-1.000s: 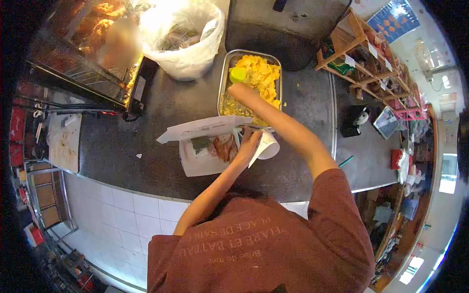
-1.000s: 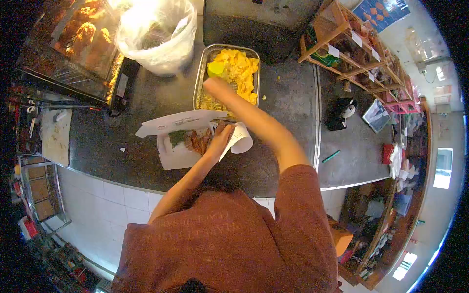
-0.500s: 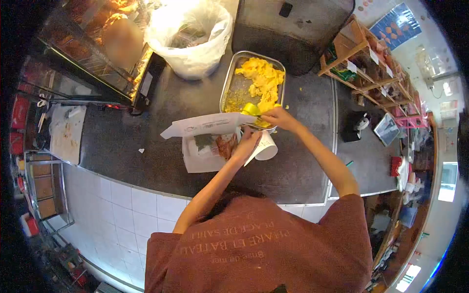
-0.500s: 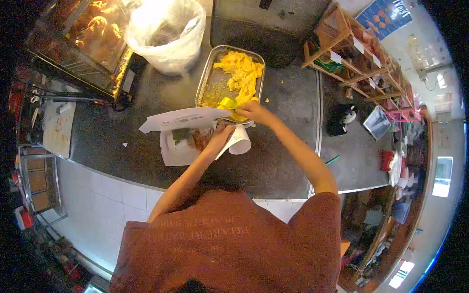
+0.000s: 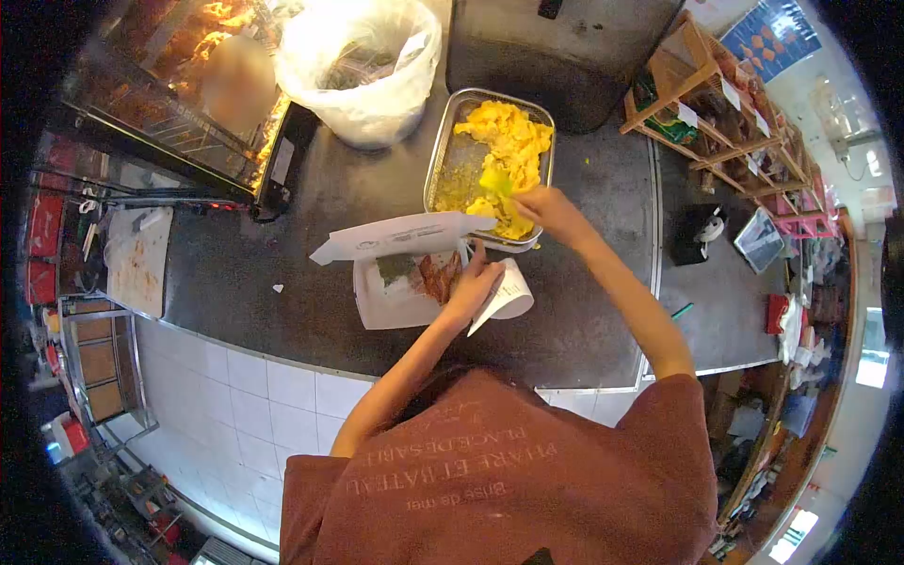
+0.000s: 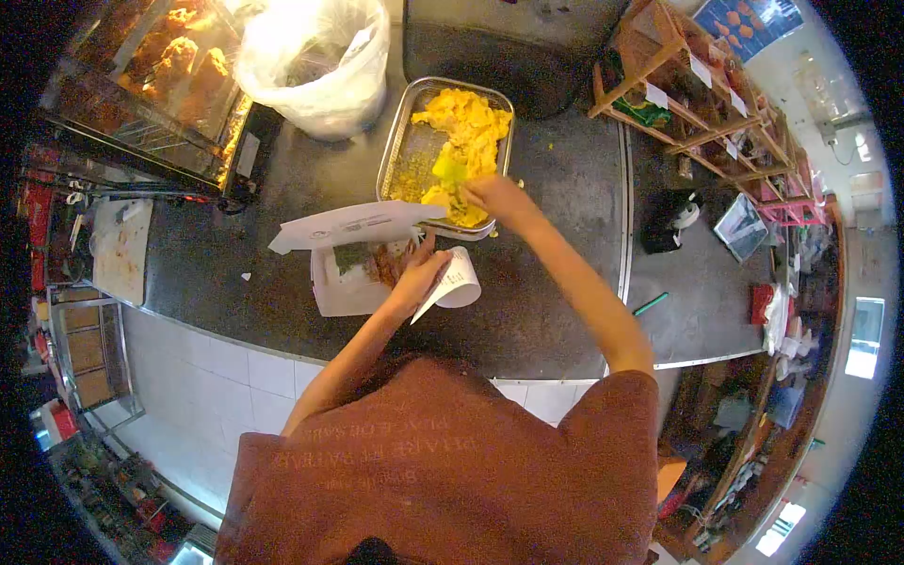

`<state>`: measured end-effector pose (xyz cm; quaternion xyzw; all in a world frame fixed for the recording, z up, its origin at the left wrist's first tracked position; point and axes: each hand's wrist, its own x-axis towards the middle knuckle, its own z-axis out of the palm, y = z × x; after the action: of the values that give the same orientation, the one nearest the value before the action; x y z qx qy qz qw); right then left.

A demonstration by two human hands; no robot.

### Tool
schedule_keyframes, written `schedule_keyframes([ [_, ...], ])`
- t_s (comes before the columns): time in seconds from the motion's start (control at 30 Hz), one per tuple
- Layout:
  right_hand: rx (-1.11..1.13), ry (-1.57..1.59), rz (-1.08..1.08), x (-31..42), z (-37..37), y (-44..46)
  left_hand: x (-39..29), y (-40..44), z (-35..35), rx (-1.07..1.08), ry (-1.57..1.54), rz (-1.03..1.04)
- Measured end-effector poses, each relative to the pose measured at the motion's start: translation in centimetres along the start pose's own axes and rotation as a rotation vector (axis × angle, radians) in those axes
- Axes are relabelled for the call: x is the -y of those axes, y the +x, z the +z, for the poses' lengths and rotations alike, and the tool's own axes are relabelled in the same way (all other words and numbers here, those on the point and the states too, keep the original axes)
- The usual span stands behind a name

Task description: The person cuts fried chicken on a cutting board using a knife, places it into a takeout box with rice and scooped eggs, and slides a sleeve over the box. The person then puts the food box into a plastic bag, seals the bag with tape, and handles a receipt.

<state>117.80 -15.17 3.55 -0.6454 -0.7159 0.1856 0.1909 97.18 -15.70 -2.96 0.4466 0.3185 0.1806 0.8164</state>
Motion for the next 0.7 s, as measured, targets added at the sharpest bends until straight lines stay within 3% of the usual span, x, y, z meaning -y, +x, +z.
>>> schedule_keyframes([
  [0.1,-0.105,-0.275,-0.01,-0.6,-0.5,3.1,-1.4,-0.8,0.8,0.018,-0.023,-0.05],
  [0.2,-0.016,-0.601,0.042,-5.5,3.6,5.9,-0.6,-0.3,0.9,0.013,-0.008,-0.015],
  [0.3,0.049,-0.447,-0.024,-2.9,4.4,4.0,-0.3,0.5,0.4,0.058,-0.091,0.003],
  [0.43,0.299,-0.076,0.014,0.8,2.7,-0.5,-2.0,-0.6,0.8,0.055,-0.175,-0.092],
  [0.57,0.272,0.241,-0.06,-0.9,0.5,-2.5,-1.2,0.2,1.0,0.09,-0.241,-0.115],
  [0.7,0.225,0.595,0.181,-1.9,-0.1,-3.0,-1.4,0.2,0.9,0.054,-0.147,-0.096],
])
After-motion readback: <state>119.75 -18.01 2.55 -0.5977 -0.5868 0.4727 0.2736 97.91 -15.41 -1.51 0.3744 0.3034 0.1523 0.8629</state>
